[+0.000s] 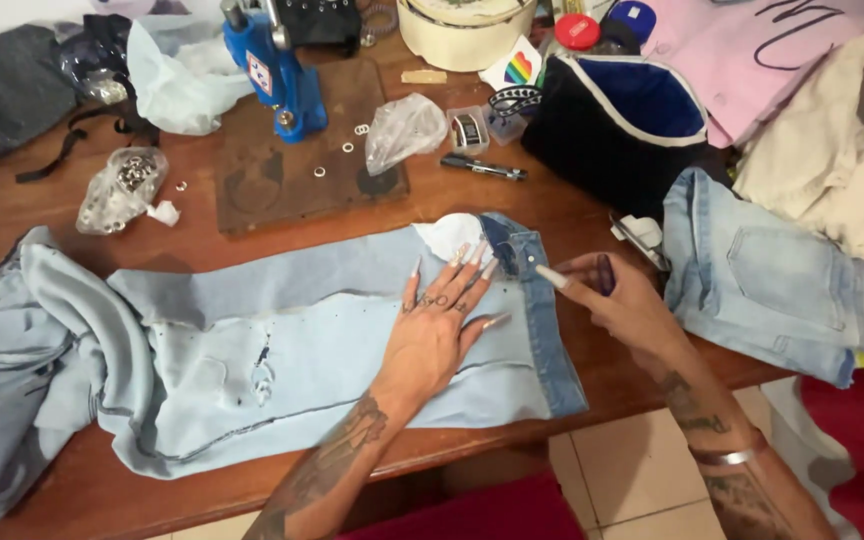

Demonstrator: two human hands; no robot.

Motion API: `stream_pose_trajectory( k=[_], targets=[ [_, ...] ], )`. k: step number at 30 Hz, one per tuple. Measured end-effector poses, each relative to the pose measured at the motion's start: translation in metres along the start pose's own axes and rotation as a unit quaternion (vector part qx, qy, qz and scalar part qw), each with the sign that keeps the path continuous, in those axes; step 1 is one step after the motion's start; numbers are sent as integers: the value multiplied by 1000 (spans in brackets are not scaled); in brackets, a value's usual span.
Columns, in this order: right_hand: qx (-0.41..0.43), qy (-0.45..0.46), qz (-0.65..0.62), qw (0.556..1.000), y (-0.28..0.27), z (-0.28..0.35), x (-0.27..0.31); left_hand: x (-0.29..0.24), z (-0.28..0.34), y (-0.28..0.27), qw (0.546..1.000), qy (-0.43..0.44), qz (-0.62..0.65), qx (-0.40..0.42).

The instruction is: Marking and piercing holes in denim jeans using a marker and a hand tool on a workbench

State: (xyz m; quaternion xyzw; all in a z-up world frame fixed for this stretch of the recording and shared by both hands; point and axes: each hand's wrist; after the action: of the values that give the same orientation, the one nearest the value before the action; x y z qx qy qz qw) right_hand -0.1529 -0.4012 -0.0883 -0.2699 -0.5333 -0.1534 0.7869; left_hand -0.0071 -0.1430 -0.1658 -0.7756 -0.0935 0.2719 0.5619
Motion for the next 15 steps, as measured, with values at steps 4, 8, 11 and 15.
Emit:
stream_pose_trajectory(
  k=[4,8,11,15],
  targets=[
    [10,10,-35,999,4,-21,-25,-5,1,-11,1000,1,18,1],
    [25,45,-90,995,15,-29,-37,-1,4,-6,999,0,37,-5],
    [41,42,-51,997,30,-26,-29,2,9,3,999,-3,49,-11],
    [62,85,-61,993,54,11,45,12,7,15,997,-2,78,-19]
  ],
)
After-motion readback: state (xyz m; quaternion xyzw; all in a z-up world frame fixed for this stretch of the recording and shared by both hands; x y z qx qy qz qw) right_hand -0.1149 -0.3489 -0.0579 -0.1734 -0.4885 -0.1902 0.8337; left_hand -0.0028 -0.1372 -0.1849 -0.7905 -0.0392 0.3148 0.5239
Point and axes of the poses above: each hand's wrist, its own z-axis away from the middle knuckle, its own y-axis out of the palm, x = y × z, and after that the axes turned 2 degrees about -z, right-handed
